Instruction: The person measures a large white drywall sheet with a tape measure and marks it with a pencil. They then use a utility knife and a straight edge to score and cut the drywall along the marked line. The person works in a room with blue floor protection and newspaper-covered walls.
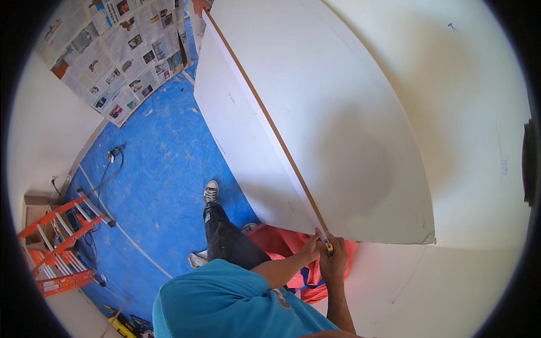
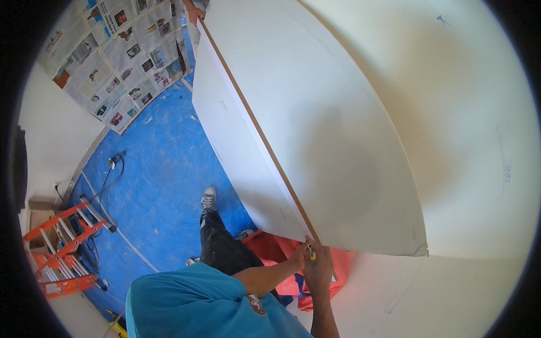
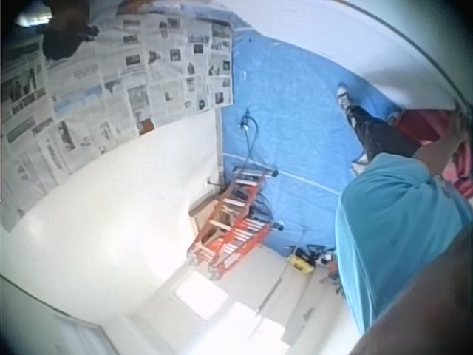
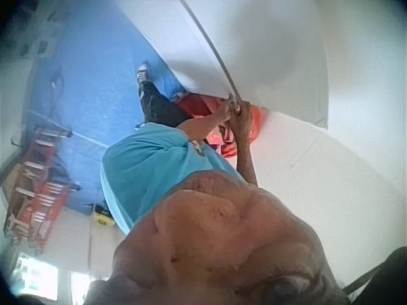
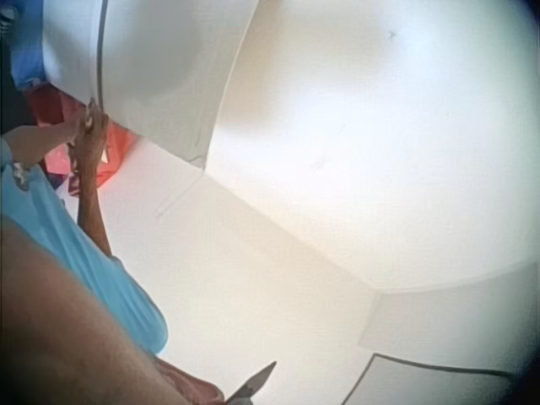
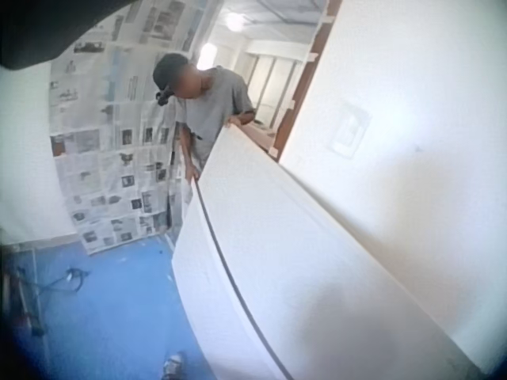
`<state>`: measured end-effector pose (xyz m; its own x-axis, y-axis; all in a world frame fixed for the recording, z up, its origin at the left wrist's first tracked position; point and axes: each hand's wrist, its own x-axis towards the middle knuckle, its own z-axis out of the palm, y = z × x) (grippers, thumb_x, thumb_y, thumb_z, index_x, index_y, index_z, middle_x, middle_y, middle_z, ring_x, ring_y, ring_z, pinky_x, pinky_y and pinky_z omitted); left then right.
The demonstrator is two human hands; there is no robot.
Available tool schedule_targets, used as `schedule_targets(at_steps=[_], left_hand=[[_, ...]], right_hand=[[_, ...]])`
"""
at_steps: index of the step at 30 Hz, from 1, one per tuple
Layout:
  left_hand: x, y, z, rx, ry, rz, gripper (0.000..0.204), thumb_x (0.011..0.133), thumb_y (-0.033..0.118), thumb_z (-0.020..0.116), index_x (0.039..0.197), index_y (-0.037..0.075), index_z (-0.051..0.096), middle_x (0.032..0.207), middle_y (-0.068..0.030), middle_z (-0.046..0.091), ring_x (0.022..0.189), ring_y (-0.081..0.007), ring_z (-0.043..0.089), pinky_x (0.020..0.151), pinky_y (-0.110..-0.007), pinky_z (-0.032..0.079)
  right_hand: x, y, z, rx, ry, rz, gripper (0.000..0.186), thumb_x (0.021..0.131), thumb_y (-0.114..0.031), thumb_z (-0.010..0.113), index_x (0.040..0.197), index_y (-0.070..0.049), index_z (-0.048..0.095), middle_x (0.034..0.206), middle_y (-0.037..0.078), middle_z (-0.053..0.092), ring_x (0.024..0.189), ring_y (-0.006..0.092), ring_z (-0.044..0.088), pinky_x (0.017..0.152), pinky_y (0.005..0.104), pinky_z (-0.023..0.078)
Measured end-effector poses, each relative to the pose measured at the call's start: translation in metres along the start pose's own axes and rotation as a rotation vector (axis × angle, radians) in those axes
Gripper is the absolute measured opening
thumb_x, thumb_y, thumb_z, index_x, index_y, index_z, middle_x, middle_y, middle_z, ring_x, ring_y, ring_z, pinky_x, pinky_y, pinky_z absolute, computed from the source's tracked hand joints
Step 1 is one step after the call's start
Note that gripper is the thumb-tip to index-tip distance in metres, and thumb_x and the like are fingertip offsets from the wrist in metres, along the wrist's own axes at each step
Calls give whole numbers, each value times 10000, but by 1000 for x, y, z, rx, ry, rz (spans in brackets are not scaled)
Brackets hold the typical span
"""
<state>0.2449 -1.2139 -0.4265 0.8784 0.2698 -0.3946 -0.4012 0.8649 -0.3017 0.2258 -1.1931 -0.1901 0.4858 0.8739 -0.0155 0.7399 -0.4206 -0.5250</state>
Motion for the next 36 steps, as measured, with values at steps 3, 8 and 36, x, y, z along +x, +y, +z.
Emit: schedule_targets(at_steps=[3, 8, 36], left_hand=[[0, -2, 5, -72, -21, -3, 388, 1077, 485, 608, 1233, 131, 636, 1207, -91, 702, 1175, -273, 668, 1076, -511, 522], [25, -6, -20, -91, -66, -60, 472, 1052, 529, 636, 1266, 109, 617, 1257, -80, 688, 1222, -277, 644, 1126, -513, 481], [37, -12, -28, -39, -26, -6, 519, 1008, 506, 715, 1330, 103, 663, 1281, -54, 700, 1222, -231, 646, 1078, -412, 514]], right_hand=[[9, -6, -1, 29, -20, 0, 367, 936, -67, 693, 1301, -78, 730, 1044, 190, 677, 967, 366, 688, 841, 440, 549], [17, -6, 1, 4, -50, 10, 390, 881, -16, 661, 1266, -27, 723, 1015, 192, 666, 948, 362, 687, 820, 434, 545], [23, 0, 3, -38, -37, -68, 369, 970, -246, 768, 1252, -13, 720, 1014, 181, 678, 909, 356, 695, 789, 438, 549]])
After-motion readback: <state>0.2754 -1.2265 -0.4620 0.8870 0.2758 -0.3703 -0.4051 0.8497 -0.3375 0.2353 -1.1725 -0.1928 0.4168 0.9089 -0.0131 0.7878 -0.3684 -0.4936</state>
